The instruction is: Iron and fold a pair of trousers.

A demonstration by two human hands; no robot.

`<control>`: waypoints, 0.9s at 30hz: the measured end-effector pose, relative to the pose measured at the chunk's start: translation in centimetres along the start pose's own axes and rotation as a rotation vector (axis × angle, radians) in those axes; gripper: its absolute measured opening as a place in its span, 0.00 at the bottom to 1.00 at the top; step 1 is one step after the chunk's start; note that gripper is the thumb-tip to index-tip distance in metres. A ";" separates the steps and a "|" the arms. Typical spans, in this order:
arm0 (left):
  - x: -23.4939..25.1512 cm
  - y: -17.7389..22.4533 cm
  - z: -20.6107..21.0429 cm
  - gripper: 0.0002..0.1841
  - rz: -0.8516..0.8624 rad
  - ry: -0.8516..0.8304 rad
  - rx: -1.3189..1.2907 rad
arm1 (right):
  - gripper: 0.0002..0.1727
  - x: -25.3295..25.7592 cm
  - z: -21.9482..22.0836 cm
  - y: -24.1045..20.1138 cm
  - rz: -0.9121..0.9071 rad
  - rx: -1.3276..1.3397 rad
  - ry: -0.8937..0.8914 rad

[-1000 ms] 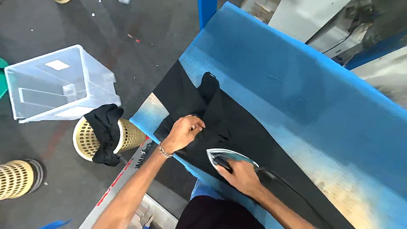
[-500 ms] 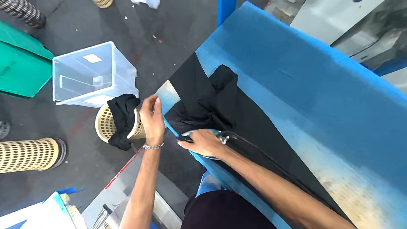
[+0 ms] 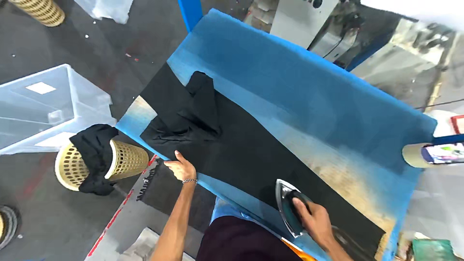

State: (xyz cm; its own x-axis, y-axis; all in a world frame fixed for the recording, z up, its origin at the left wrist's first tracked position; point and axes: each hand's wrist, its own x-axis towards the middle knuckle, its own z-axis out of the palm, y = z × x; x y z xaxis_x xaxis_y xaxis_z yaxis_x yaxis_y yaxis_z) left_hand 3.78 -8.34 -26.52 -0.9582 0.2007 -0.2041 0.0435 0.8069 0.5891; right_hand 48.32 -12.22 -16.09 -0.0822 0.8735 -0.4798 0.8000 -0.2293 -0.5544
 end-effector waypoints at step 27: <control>0.0 -0.9 -1.3 0.43 0.110 -0.095 -0.059 | 0.34 -6.6 -11.0 18.4 0.614 0.746 0.824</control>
State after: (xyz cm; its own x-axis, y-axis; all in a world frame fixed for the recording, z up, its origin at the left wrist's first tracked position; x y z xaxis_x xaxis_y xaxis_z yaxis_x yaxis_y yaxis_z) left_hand 3.34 -9.82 -26.07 -0.9173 0.3404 -0.2069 0.1278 0.7434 0.6565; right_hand 70.14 -17.50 -15.61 0.7892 0.4837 -0.3784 0.0251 -0.6411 -0.7671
